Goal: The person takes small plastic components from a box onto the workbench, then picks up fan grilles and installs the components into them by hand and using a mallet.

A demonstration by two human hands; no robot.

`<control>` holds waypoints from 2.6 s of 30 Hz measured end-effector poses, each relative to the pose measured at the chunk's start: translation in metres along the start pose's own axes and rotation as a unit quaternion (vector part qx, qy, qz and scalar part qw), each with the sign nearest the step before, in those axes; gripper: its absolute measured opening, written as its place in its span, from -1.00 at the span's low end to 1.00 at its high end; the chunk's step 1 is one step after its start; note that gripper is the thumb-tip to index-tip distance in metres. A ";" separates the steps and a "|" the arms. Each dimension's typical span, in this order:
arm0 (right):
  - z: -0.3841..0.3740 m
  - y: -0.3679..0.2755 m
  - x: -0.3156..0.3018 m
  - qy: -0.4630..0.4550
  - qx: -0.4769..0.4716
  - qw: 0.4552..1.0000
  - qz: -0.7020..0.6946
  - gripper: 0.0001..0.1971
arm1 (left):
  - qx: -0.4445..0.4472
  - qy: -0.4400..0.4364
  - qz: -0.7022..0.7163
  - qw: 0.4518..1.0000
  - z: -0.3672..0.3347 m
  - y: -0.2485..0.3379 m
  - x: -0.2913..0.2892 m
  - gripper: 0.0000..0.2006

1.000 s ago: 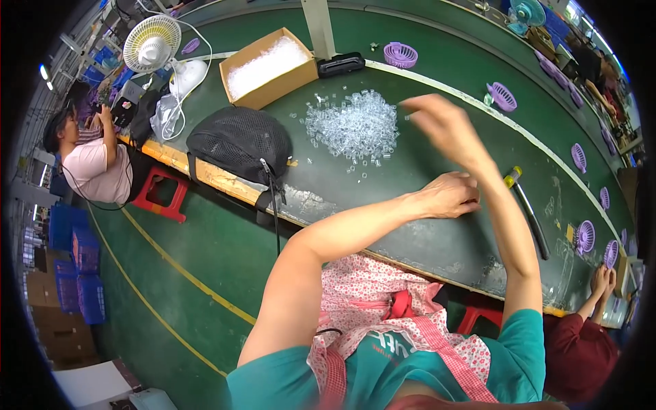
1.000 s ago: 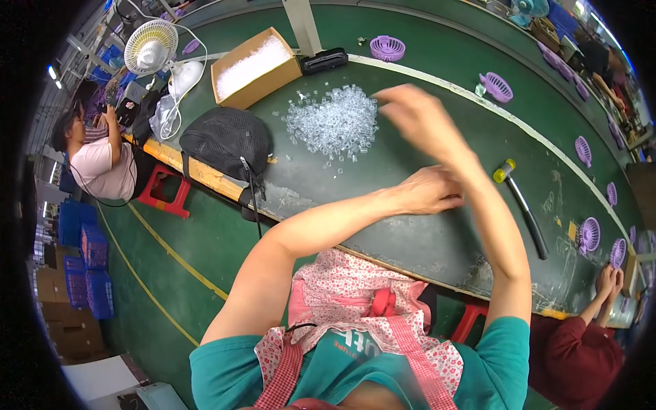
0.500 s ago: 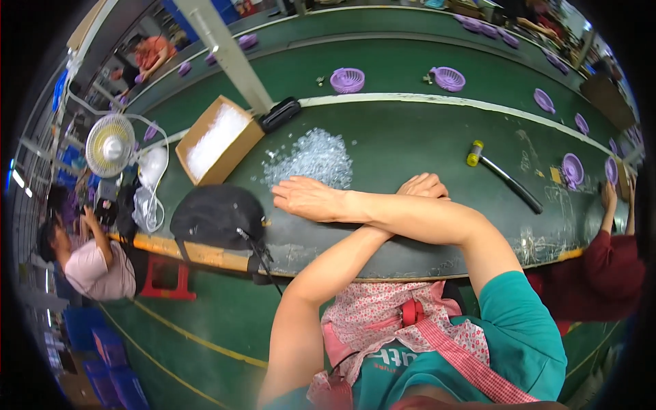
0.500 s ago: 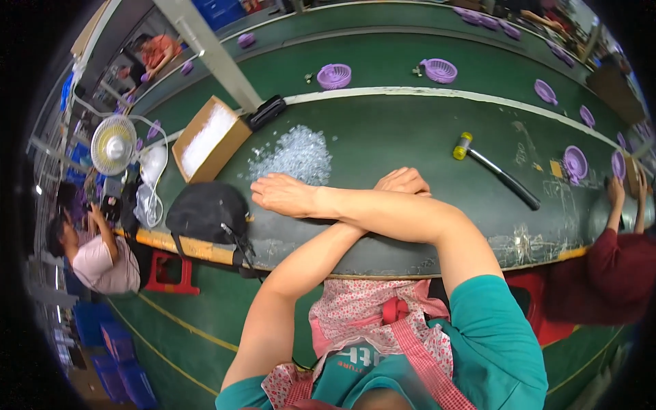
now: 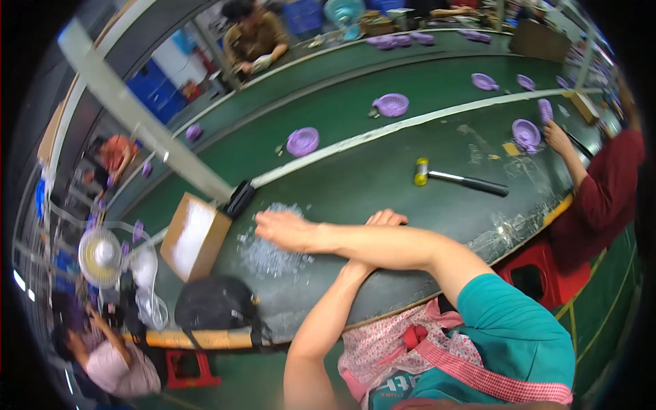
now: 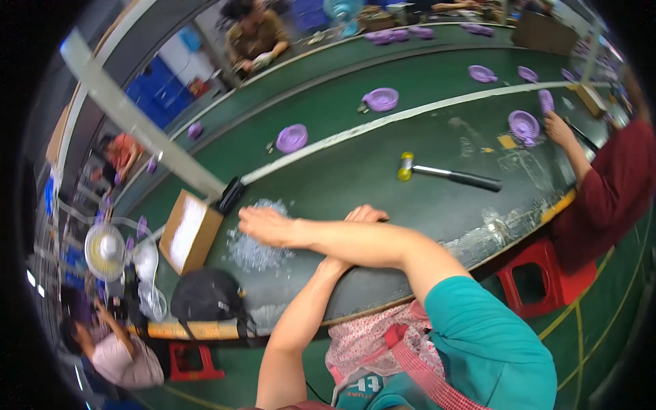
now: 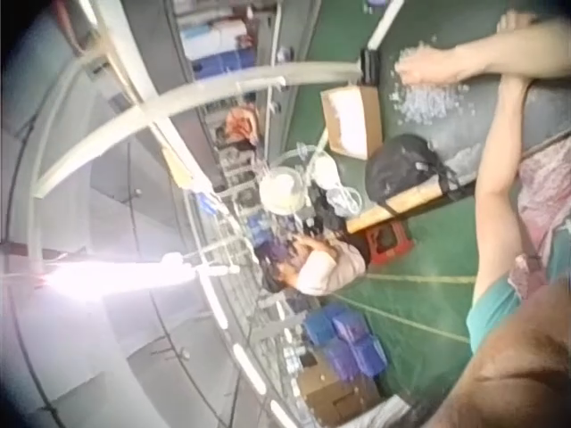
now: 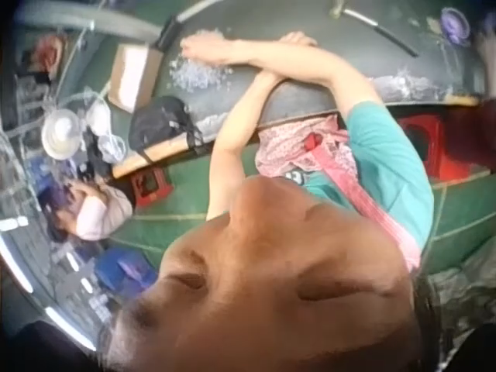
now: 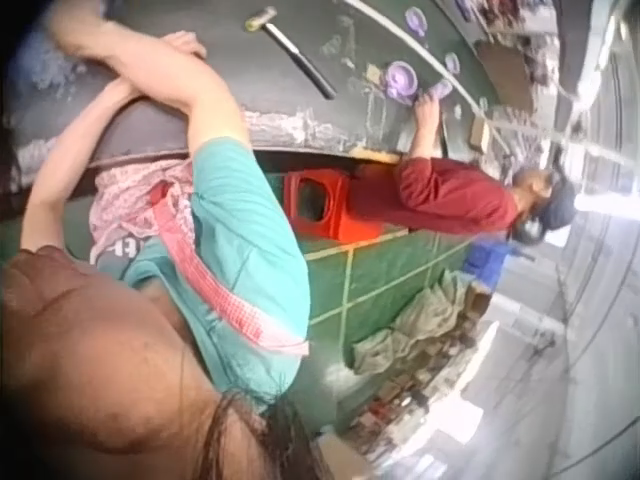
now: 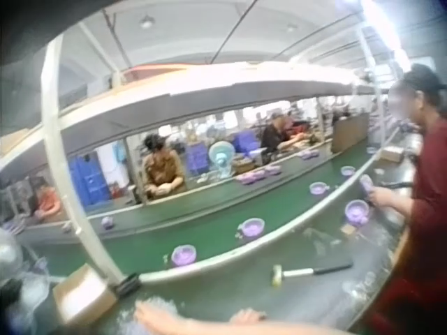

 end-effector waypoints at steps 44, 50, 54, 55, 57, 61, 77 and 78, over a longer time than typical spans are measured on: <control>0.165 0.179 -0.160 0.284 0.263 0.922 -0.004 -0.87 | -0.295 0.155 0.428 0.840 0.006 -0.082 -0.031 -0.73; 0.180 0.087 -0.206 0.151 0.186 0.966 -0.098 -0.83 | -0.303 0.316 0.352 0.827 0.036 -0.094 -0.066 -0.69; 0.211 0.065 -0.190 -0.028 0.230 0.970 -0.066 -0.83 | -0.133 0.298 -0.068 0.943 0.015 -0.012 -0.088 -0.70; 0.216 0.059 -0.186 -0.062 0.213 0.975 -0.025 -0.83 | -0.070 0.258 -0.048 0.963 0.007 -0.006 -0.076 -0.67; 0.215 0.055 -0.191 -0.025 0.233 0.972 -0.016 -0.85 | 0.029 0.148 -0.100 0.984 -0.003 0.017 -0.050 -0.65; 0.206 0.058 -0.186 0.019 0.224 0.972 -0.061 -0.87 | 0.009 0.050 -0.105 0.993 0.001 0.014 -0.039 -0.67; 0.211 0.047 -0.205 0.186 0.187 0.964 -0.022 -0.71 | 0.000 0.060 -0.184 0.981 -0.002 0.015 -0.042 -0.55; 0.210 0.046 -0.208 0.188 0.206 0.959 -0.046 -0.78 | -0.006 0.078 -0.182 0.980 -0.003 0.014 -0.043 -0.55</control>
Point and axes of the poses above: each hand's wrist, its own z-axis away from the middle knuckle, its own x-axis out of the palm, y = z × x, the point moved 10 cm from there along -z, towards the middle knuckle, and after that the axes turned 12 degrees about -x, right-handed, at the moved point
